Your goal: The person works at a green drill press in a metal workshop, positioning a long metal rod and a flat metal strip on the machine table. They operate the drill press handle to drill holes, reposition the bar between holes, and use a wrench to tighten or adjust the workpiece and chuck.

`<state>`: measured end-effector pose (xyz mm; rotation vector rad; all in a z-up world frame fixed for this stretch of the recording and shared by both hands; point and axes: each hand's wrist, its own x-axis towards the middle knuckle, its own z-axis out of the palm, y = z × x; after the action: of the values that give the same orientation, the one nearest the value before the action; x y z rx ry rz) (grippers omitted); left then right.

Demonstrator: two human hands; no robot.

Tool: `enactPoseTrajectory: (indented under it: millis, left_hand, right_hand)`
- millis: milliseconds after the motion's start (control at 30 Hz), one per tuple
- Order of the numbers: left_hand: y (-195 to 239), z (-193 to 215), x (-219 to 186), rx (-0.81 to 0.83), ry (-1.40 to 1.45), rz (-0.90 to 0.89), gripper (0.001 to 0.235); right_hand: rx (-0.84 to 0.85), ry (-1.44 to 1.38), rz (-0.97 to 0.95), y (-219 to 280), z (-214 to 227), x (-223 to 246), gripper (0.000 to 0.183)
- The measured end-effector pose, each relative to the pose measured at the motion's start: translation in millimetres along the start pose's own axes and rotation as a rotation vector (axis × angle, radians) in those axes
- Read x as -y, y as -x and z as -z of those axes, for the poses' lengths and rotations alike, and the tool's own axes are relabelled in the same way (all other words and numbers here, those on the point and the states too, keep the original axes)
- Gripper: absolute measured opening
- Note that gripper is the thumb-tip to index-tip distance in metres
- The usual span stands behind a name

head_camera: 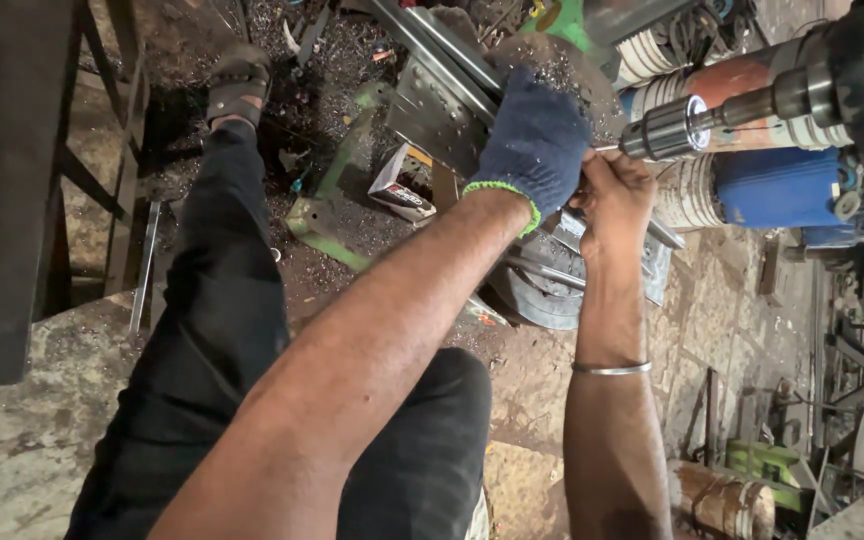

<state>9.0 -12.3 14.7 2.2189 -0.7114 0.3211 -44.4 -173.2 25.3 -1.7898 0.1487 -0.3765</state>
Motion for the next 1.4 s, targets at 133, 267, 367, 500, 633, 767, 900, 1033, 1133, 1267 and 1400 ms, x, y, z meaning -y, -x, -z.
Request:
enactPoseTrajectory:
  millis: [133, 267, 367, 500, 633, 767, 900, 1033, 1133, 1267, 1400]
  left_hand:
    - [4, -14, 7, -0.202, 0.013, -0.069, 0.019]
    - [8, -6, 5, -0.227, 0.109, -0.095, 0.018]
    - [5, -16, 8, -0.193, 0.042, -0.127, 0.021]
    - [2, -25, 9, -0.275, 0.018, -0.146, 0.02]
    - [4, -22, 8, -0.29, 0.003, -0.164, 0.019]
    - [9, -12, 9, -0.218, -0.076, -0.149, 0.019]
    - [11, -5, 5, -0.252, -0.135, -0.201, 0.019]
    - [7, -4, 5, -0.178, -0.077, -0.158, 0.022]
    - [6, -12, 7, -0.231, -0.062, -0.158, 0.022]
    - [8, -7, 4, -0.192, -0.017, -0.182, 0.02]
    - [11, 0, 0, -0.17, -0.018, -0.152, 0.02]
  right_hand:
    - [-0.029, 0.042, 0.018, -1, 0, -2, 0.004]
    - [-0.114, 0.005, 0.004, 4, -6, 4, 0.009]
    - [-0.179, 0.035, 0.089, 4, -4, -10, 0.01]
    - [-0.18, 0.015, 0.129, 1, 7, -21, 0.012]
    - [-0.149, -0.053, 0.066, 3, 32, -12, 0.013]
    - [-0.15, -0.369, 0.062, 3, 0, 60, 0.053]
    - [0.031, -0.285, 0.168, -89, 60, 52, 0.053]
    - [0.547, -0.308, 0.018, -71, 27, 77, 0.076]
    - [0.33, -0.289, 0.05, -23, 29, 63, 0.084]
    - [0.008, -0.299, 0.141, 53, 41, 30, 0.101]
    - [-0.085, -0.28, 0.179, 50, 25, 53, 0.1]
